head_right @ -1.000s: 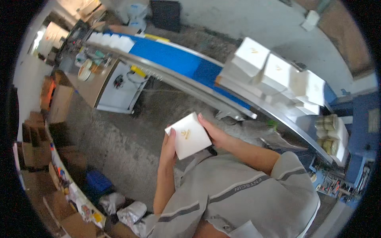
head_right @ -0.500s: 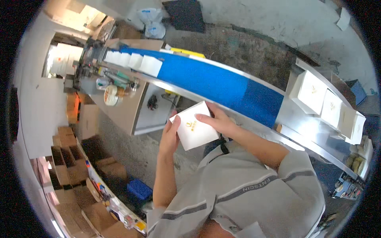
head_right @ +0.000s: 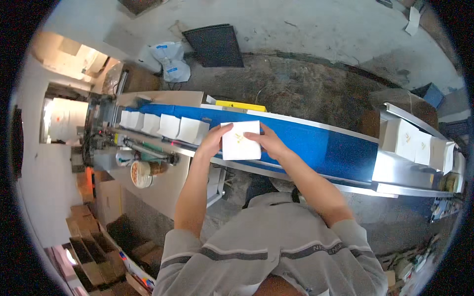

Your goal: Packaging stacks of paper using a conveyor belt and machine.

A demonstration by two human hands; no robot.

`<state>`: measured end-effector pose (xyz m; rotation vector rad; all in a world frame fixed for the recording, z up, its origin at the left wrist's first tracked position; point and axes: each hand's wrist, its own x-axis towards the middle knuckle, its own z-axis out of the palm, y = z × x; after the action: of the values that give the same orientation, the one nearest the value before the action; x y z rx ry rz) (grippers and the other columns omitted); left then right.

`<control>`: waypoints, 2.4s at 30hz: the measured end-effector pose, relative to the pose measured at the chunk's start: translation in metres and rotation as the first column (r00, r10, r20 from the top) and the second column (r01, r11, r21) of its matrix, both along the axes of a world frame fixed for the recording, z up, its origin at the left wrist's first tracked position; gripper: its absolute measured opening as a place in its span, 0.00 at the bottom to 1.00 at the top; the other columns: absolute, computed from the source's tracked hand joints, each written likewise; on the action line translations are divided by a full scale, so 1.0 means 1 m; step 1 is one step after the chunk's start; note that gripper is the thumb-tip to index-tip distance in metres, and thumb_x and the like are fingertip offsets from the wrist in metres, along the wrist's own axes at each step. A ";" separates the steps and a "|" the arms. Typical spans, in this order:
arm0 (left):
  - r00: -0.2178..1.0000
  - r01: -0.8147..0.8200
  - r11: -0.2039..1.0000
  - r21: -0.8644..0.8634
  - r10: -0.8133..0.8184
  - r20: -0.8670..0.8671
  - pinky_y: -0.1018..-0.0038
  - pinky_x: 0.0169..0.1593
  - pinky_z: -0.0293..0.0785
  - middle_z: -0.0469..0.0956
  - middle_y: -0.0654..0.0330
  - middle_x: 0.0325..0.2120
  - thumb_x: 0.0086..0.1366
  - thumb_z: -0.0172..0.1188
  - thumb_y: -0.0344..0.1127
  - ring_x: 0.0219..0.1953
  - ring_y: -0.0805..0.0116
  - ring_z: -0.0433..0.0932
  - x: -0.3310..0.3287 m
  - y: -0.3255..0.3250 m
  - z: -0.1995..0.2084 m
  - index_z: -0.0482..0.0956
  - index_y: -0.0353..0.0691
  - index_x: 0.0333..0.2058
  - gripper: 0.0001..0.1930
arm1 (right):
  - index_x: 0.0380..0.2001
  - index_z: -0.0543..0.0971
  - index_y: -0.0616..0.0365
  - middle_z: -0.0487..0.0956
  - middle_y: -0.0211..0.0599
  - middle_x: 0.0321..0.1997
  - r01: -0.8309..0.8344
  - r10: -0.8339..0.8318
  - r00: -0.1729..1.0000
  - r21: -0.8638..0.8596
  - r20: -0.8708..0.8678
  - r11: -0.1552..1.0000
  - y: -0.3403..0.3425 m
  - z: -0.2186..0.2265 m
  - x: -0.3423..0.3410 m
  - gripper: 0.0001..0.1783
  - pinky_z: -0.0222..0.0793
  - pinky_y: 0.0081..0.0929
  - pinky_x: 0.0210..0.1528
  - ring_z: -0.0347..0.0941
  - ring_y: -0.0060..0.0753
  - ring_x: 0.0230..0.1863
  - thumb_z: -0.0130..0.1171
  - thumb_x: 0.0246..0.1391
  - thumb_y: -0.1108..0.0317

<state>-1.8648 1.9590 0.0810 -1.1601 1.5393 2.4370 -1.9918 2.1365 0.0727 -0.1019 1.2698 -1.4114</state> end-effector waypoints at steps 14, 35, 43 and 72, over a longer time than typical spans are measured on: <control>0.970 0.169 0.961 -0.220 -0.123 0.211 0.70 0.50 0.71 0.78 0.54 0.44 0.55 0.62 0.35 0.45 0.64 0.77 0.042 -0.164 -0.150 0.75 0.30 0.47 0.22 | 0.51 0.73 0.63 0.79 0.40 0.41 0.124 -0.104 0.990 0.254 -0.093 0.959 -0.165 -0.128 0.075 0.27 0.72 0.22 0.30 0.77 0.30 0.36 0.65 0.48 0.64; 0.794 0.469 0.875 -0.116 -0.476 -0.379 0.69 0.52 0.74 0.75 0.51 0.49 0.69 0.56 0.38 0.49 0.63 0.77 -0.106 0.137 0.074 0.64 0.30 0.59 0.25 | 0.57 0.71 0.65 0.76 0.50 0.55 0.381 -0.237 0.666 0.050 -0.708 0.923 0.195 0.080 -0.019 0.29 0.68 0.31 0.58 0.73 0.38 0.56 0.58 0.60 0.56; 0.728 0.425 0.851 -0.308 -0.523 -0.443 0.71 0.60 0.64 0.70 0.48 0.55 0.66 0.58 0.32 0.57 0.63 0.69 -0.277 0.385 0.109 0.61 0.28 0.60 0.27 | 0.52 0.76 0.61 0.80 0.36 0.46 0.824 -0.608 0.132 -0.254 -0.783 0.506 0.461 0.124 -0.067 0.19 0.73 0.27 0.51 0.75 0.26 0.47 0.58 0.61 0.63; 0.911 0.412 0.883 0.225 -0.405 -0.079 0.62 0.60 0.68 0.68 0.51 0.58 0.69 0.55 0.42 0.59 0.58 0.70 -0.312 0.421 0.002 0.59 0.32 0.63 0.30 | 0.61 0.70 0.58 0.77 0.37 0.53 0.533 -0.186 0.519 0.145 -0.834 0.834 0.776 0.031 -0.370 0.29 0.69 0.25 0.52 0.72 0.27 0.51 0.58 0.60 0.56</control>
<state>-2.1766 2.3795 0.0827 -0.6757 1.2888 2.2747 -2.3619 2.9127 0.1039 -0.2183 2.4530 -1.4796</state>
